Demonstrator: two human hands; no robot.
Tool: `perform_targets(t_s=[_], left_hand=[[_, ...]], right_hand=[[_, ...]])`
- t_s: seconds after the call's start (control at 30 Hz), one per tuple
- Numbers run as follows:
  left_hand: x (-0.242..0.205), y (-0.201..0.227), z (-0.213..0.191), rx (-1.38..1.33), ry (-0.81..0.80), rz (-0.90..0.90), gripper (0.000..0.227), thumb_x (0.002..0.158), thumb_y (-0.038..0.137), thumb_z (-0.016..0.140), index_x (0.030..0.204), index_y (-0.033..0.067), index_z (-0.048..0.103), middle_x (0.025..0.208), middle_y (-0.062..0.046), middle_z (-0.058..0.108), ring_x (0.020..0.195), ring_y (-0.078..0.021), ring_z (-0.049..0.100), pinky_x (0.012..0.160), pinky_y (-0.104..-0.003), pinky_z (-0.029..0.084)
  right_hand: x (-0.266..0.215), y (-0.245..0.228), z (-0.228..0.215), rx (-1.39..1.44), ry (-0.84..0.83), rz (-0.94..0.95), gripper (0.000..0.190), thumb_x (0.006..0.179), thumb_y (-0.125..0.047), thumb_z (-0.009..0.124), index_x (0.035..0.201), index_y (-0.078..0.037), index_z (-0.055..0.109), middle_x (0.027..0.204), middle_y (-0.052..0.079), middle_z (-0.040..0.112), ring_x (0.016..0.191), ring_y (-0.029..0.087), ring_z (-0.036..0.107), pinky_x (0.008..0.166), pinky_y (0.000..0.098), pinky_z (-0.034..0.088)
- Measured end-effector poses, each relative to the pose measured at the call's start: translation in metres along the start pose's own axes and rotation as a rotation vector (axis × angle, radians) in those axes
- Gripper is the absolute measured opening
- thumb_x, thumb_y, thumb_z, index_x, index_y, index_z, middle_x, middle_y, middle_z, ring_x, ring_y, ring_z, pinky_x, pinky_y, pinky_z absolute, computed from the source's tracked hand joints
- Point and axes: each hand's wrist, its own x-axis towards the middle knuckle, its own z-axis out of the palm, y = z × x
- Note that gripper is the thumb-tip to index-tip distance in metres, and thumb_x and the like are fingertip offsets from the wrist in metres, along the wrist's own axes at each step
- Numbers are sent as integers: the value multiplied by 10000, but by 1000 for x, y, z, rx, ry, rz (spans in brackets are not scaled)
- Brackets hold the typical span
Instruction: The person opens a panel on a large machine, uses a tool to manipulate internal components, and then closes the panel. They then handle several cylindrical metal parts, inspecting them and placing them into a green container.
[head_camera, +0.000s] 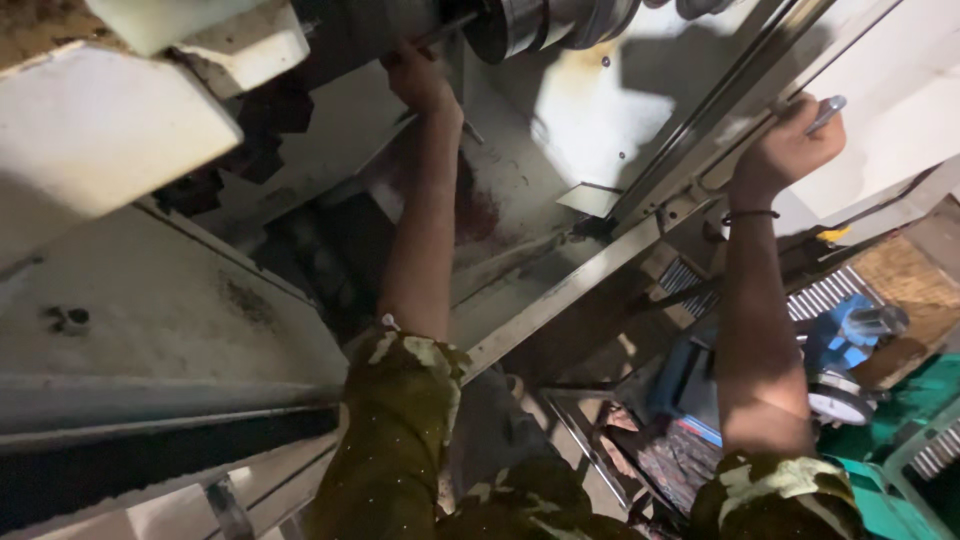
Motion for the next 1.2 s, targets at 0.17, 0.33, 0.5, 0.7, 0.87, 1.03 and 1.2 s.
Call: perform_targets(t_s=[0.17,0.33,0.5,0.7,0.87,1.03,1.2], left_hand=[[-15,30,-16,-56,-151,-211,439,1041,388,466,1146,9,661,920,-122,720,808,-255,669,789,-446,508],[-6,-8,6,66,-266,-108,477,1028,392,494,1148,-1,735,1086,-87,741,936,-252,672,866,-435,504],[24,-39,6,-24,-258,-416,532,1092,453,476,1268,2,696,1092,-228,713,848,-368,523,777,-516,338],[-4,-47,22,72,-410,-411,585,1022,516,548,1383,57,583,1283,-130,662,1073,-269,615,923,-402,445],[-6,-57,31,-8,-279,-166,622,974,504,649,1361,20,597,1245,-159,714,1051,-267,699,893,-376,538],[-5,-62,2,227,3,468,462,980,486,719,1149,56,715,993,-116,788,856,-246,753,799,-371,603],[-17,-48,-18,398,-6,800,350,1059,390,567,1112,127,793,993,-93,781,862,-212,718,770,-348,555]], right_hand=[[3,-8,9,-25,71,21,253,1066,-6,510,819,38,541,777,48,537,718,136,507,668,334,449],[4,-8,5,-63,54,-16,252,1063,-6,499,825,44,566,808,55,567,753,149,527,713,333,453],[4,-15,7,-23,50,49,253,1043,-20,507,804,49,555,758,42,523,720,144,468,666,340,390],[3,-10,7,-54,50,-36,235,1063,-4,491,838,47,535,816,52,517,779,145,478,722,367,412],[2,-2,1,-84,17,-7,244,1039,4,470,801,36,512,772,44,466,734,151,432,685,351,367],[1,8,0,-83,45,-78,221,1093,-6,481,908,48,588,888,69,571,824,169,548,780,357,467],[0,21,-1,-26,49,13,233,1087,-42,485,881,28,569,879,60,566,810,151,540,776,338,473]])
